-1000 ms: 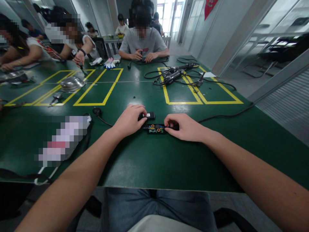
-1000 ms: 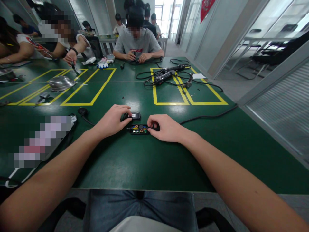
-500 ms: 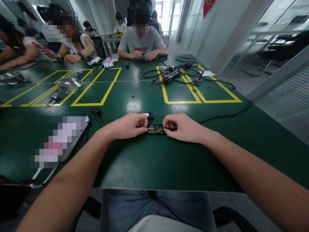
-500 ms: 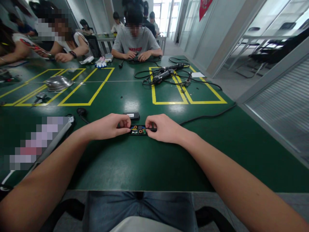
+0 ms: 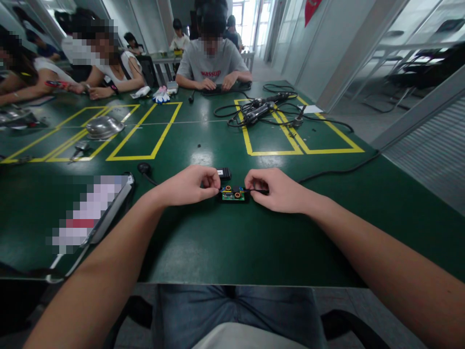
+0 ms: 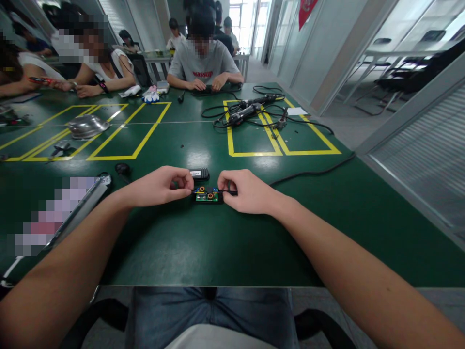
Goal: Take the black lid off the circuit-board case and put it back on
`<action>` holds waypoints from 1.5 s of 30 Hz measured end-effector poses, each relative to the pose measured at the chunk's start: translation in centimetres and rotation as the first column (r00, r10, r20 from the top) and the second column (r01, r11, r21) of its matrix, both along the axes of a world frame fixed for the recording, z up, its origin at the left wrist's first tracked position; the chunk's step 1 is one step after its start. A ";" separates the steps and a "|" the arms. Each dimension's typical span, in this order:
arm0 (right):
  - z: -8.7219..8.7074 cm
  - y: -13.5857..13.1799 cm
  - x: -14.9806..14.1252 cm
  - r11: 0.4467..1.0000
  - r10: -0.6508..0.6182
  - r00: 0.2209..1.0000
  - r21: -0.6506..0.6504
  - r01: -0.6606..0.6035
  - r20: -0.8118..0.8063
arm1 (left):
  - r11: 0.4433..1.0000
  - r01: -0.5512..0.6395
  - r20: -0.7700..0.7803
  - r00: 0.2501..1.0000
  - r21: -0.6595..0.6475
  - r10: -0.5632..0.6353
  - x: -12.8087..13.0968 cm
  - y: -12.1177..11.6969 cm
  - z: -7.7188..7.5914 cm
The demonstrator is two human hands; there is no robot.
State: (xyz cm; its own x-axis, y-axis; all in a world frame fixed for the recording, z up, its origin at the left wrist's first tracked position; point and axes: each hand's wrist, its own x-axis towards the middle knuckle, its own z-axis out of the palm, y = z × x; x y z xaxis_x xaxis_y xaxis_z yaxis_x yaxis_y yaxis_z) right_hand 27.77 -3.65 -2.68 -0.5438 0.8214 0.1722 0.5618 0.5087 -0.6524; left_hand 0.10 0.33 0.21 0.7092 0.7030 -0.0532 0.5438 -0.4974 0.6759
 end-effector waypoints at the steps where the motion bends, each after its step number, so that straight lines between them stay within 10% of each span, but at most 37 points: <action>1: 0.0 0.0 0.0 1.000 0.000 1.000 -0.009 0.000 0.002 | 1.000 0.003 0.001 1.000 -0.005 -0.003 0.0 0.0 0.0; 24: -0.5 1.1 0.8 0.994 0.037 0.999 -0.097 -0.041 -0.039 | 0.994 0.025 0.001 1.000 -0.104 -0.025 -0.3 0.9 -0.8; 32: -0.7 1.2 0.9 0.990 0.027 0.999 -0.137 -0.032 -0.040 | 0.981 0.044 -0.054 0.998 0.191 -0.034 -0.2 0.5 -1.0; 36: -0.8 1.0 0.7 0.993 0.008 0.999 -0.115 -0.013 -0.041 | 0.857 -0.198 0.165 0.977 0.476 0.134 0.8 0.3 -2.6; 45: -1.2 1.0 0.4 0.986 0.013 0.994 -0.162 -0.030 -0.105 | 0.856 -0.253 0.062 0.965 0.450 0.253 0.9 1.3 -4.1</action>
